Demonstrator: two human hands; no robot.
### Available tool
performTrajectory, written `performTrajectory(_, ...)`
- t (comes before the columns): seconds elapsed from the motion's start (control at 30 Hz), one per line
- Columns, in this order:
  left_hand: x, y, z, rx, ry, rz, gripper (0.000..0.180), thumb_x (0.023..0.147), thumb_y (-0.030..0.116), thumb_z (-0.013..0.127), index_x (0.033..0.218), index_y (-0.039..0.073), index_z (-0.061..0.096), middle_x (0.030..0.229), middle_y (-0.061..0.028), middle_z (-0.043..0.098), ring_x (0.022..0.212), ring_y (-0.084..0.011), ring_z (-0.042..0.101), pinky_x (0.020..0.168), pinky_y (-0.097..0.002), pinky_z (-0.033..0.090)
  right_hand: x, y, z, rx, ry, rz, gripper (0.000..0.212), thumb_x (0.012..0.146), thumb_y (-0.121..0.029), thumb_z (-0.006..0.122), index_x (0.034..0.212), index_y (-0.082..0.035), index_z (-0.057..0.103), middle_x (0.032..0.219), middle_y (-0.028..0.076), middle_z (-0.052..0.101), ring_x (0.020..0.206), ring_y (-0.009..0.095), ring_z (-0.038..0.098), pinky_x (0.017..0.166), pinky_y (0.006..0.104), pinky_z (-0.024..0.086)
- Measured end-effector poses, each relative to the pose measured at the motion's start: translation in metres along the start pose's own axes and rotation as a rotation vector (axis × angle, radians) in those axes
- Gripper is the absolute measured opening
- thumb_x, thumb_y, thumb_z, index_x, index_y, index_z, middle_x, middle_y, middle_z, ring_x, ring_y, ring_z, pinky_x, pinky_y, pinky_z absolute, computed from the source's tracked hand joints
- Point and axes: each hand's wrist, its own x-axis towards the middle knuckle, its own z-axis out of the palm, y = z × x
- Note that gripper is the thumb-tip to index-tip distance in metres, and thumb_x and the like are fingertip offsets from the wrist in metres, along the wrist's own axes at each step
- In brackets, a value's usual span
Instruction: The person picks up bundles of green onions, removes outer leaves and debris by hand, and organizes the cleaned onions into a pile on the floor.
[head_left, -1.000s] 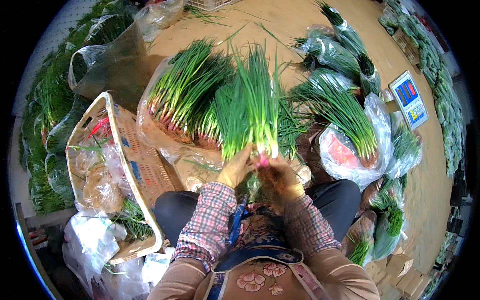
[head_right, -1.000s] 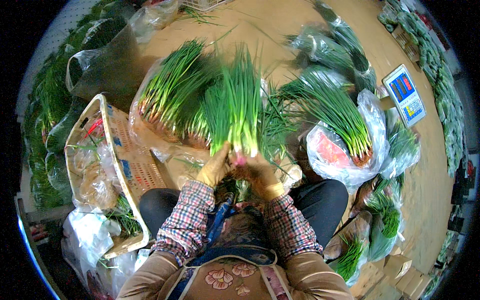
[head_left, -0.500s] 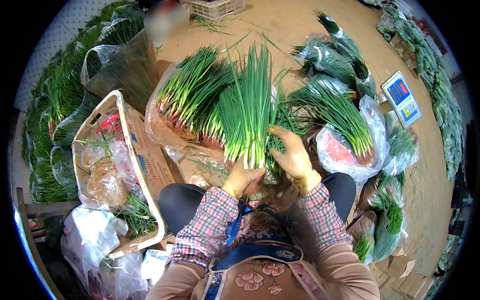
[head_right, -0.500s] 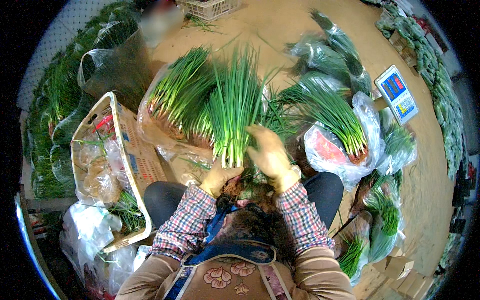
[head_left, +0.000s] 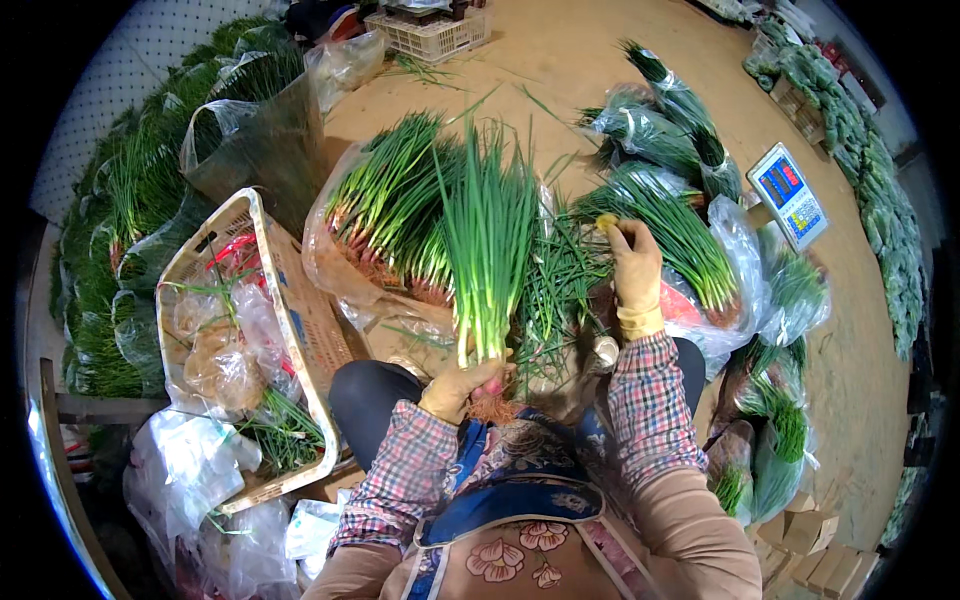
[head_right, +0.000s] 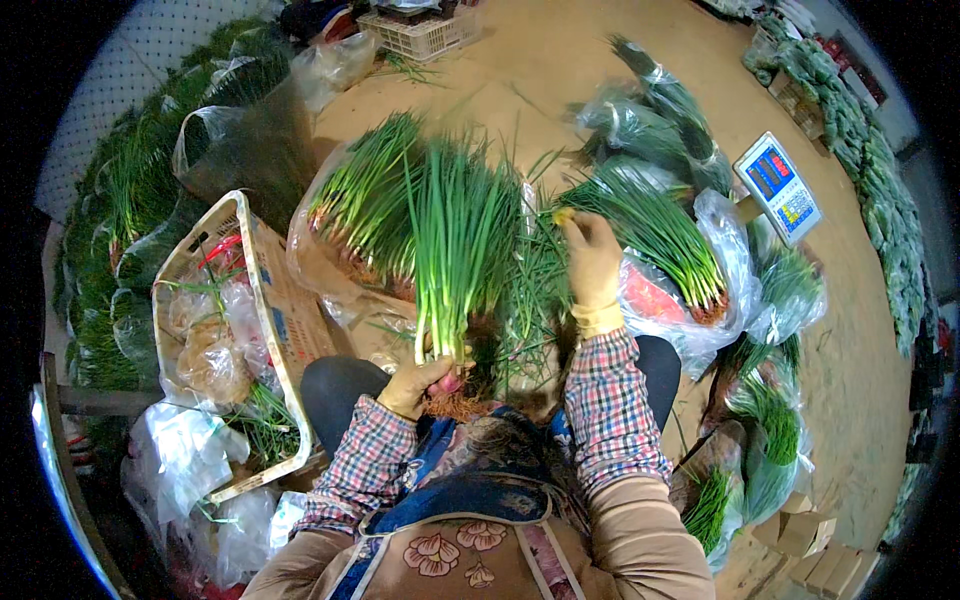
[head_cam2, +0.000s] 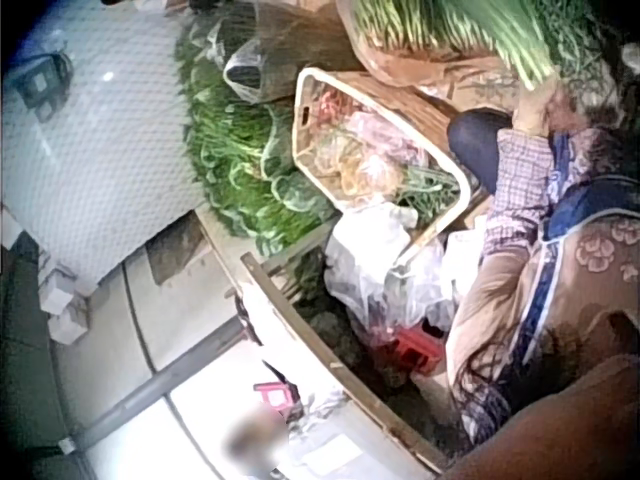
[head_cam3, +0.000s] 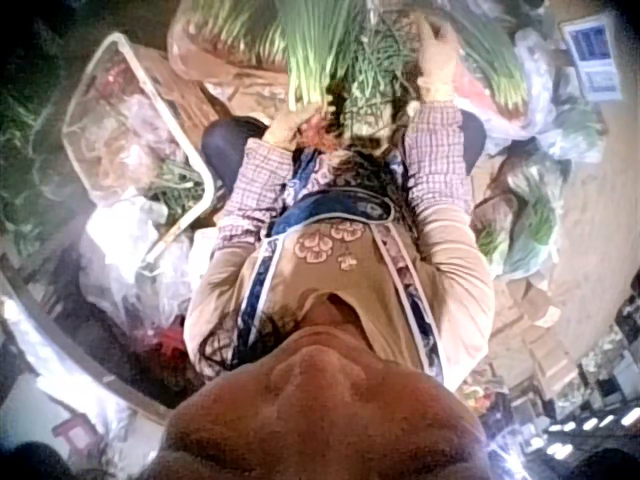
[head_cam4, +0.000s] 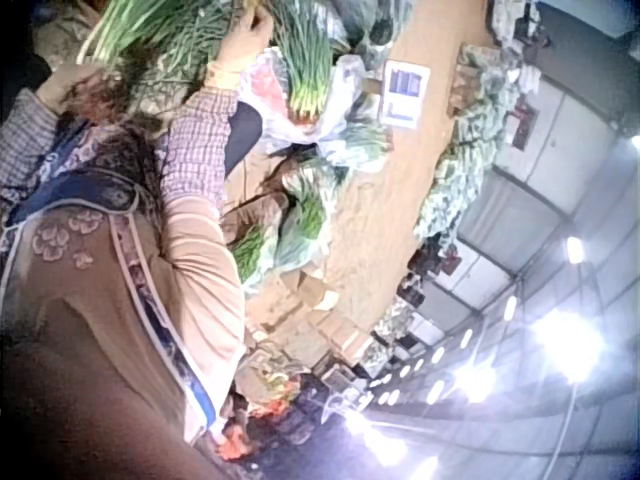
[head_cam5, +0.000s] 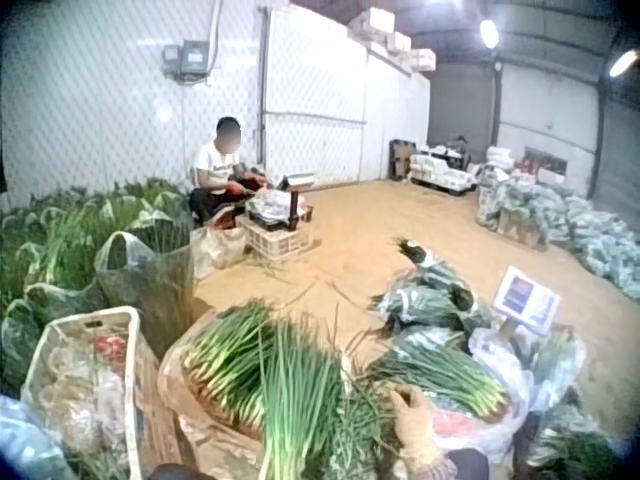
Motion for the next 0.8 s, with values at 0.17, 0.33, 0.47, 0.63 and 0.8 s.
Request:
performTrajectory(0.17, -0.001, -0.005, 0.004, -0.265, -0.054, 0.110, 0.056, 0.078, 0.018, 0.067, 0.124, 0.003, 0.039, 0.108, -0.0177, 0.056, 0.096, -0.0292, 0.059, 0.074, -0.0335, 0.052, -0.060, 0.047, 0.002, -0.426, -0.659, -0.165, 0.026, 0.082, -0.020, 0.055, 0.100, -0.002, 0.060, 0.099, 0.014, 0.061, 0.089, 0.026, 0.059, 0.076, 0.0328, 0.047)
performTrajectory(0.33, -0.008, -0.009, 0.001, -0.225, -0.063, 0.094, 0.058, 0.078, 0.020, 0.067, 0.125, 0.003, 0.038, 0.112, -0.0171, 0.055, 0.098, -0.0284, 0.058, 0.075, -0.0357, 0.052, -0.060, -0.055, 0.029, -0.011, -0.596, 0.201, 0.035, 0.084, -0.033, 0.054, 0.088, 0.001, 0.060, 0.085, 0.016, 0.063, 0.078, 0.025, 0.061, 0.070, 0.0331, 0.047)
performTrajectory(0.47, -0.006, -0.008, 0.005, -0.178, -0.106, 0.066, 0.065, 0.077, 0.023, 0.068, 0.128, 0.003, 0.034, 0.112, -0.0170, 0.053, 0.098, -0.0281, 0.057, 0.083, -0.0360, 0.048, -0.044, -0.030, 0.048, -0.185, -0.647, 0.125, 0.036, 0.080, -0.034, 0.058, 0.081, 0.002, 0.061, 0.074, 0.016, 0.062, 0.072, 0.024, 0.060, 0.066, 0.0349, 0.045)
performTrajectory(0.63, -0.002, -0.014, -0.004, -0.199, -0.143, 0.097, 0.064, 0.077, 0.028, 0.068, 0.127, 0.003, 0.035, 0.112, -0.0166, 0.054, 0.098, -0.0273, 0.057, 0.080, -0.0355, 0.049, -0.047, -0.012, 0.048, 0.145, -0.629, 0.356, 0.035, 0.078, -0.031, 0.061, 0.080, 0.004, 0.060, 0.073, 0.013, 0.061, 0.067, 0.022, 0.057, 0.064, 0.0312, 0.044)
performTrajectory(0.8, 0.002, -0.023, -0.017, -0.400, -0.148, 0.039, 0.049, 0.085, 0.030, 0.057, 0.123, 0.002, 0.041, 0.108, -0.0131, 0.057, 0.093, -0.0227, 0.058, 0.076, -0.0329, 0.050, -0.070, -0.040, 0.033, 0.296, -0.515, 0.164, 0.014, 0.085, -0.013, 0.055, 0.082, 0.001, 0.056, 0.081, 0.007, 0.062, 0.072, 0.009, 0.056, 0.065, 0.0219, 0.043)
